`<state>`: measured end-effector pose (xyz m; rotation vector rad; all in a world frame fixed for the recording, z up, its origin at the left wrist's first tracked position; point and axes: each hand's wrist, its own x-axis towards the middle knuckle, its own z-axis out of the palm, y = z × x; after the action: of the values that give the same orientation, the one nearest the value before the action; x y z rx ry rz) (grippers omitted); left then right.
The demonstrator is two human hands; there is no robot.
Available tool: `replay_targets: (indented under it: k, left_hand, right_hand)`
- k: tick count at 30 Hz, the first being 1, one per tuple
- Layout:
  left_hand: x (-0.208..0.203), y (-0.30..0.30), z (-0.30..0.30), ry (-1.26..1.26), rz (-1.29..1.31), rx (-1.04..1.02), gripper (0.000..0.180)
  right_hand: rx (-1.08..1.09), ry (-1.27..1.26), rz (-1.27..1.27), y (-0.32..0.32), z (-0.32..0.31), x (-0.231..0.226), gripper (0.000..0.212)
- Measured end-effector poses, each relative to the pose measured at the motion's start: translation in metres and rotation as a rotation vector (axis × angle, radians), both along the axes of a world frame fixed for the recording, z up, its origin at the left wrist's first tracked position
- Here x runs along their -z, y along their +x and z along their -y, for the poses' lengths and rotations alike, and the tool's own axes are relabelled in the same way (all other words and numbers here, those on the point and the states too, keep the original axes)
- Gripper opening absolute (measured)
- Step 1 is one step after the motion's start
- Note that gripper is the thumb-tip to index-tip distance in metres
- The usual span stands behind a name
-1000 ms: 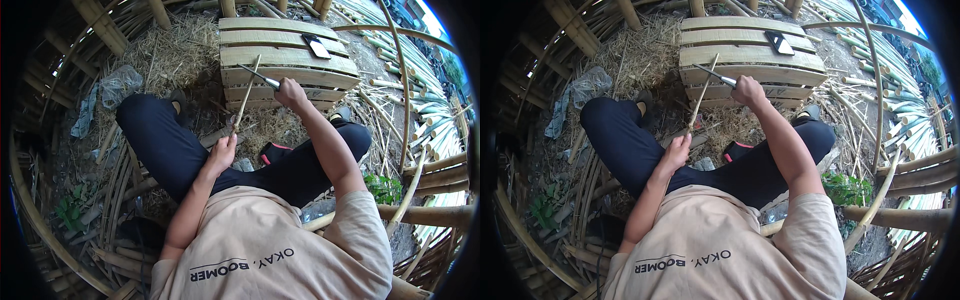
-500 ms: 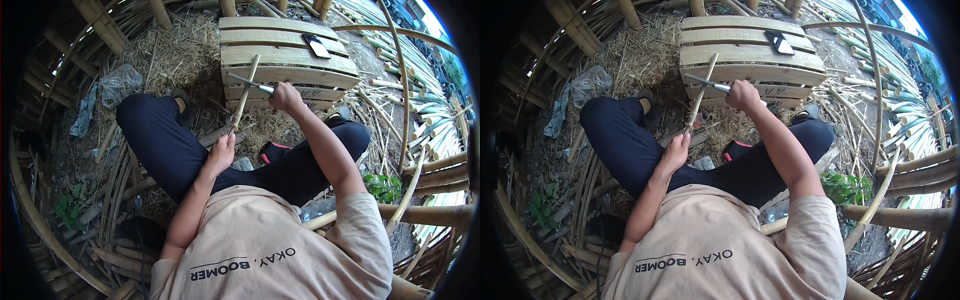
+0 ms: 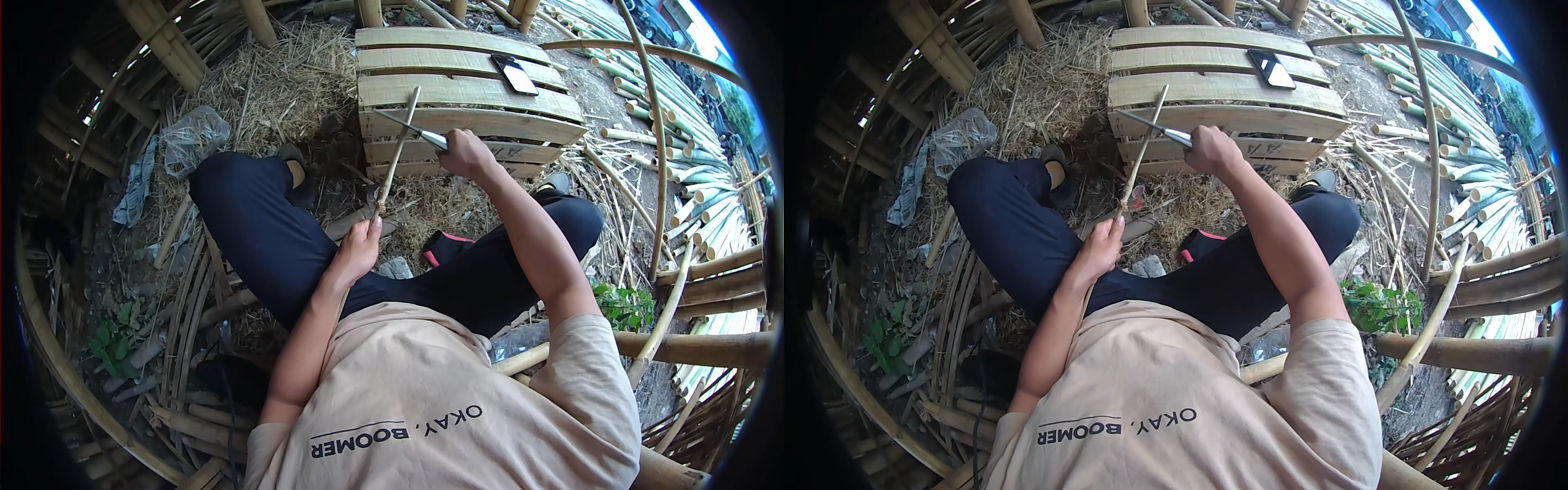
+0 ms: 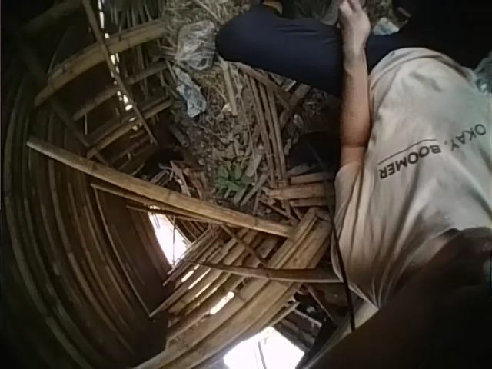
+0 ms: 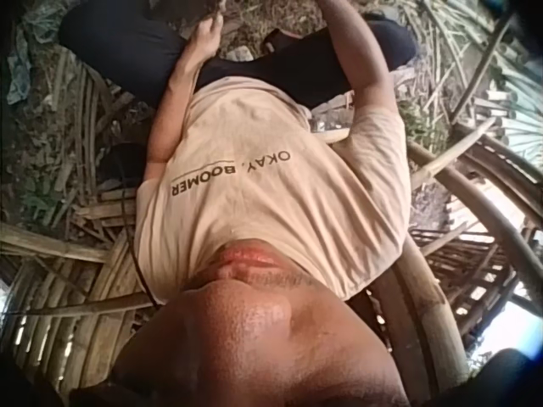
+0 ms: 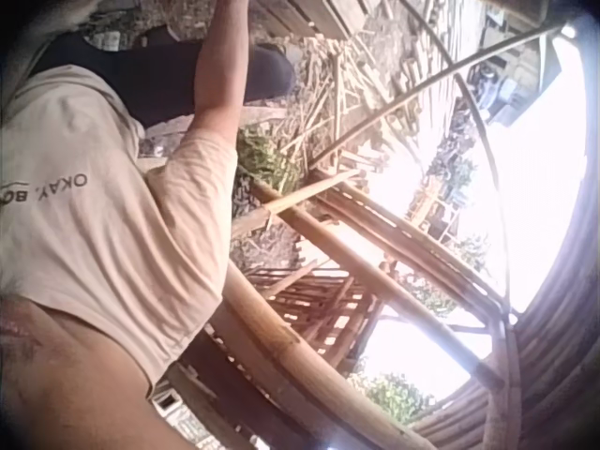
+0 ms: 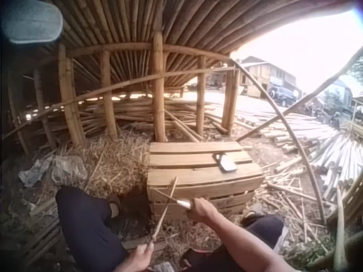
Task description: The person shaves a bamboo stick using a knife by pulling the blade toward themselves while holding the stick in the other hand.
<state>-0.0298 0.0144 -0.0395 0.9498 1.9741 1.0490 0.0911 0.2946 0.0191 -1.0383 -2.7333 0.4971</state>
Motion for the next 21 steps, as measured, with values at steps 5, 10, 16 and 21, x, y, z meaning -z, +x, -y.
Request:
replay_targets:
  k: [5,10,16,21]
  left_hand:
    - [-0.011,0.006,-0.003,0.068,-0.164,0.02,0.048]
    - [-0.002,0.001,0.0,0.03,-0.052,0.017,0.047]
    - [0.0,0.002,-0.001,0.066,-0.124,0.045,0.045]
    - [-0.002,0.004,-0.001,0.122,-0.145,0.025,0.046]
  right_hand:
    - [0.095,0.03,0.032,0.0,-0.012,0.005,0.028]
    - [0.015,0.019,0.015,0.0,0.009,-0.009,0.029]
    - [0.129,0.061,0.029,0.003,-0.012,-0.001,0.028]
    - [0.026,0.1,0.117,0.0,-0.001,-0.006,0.026]
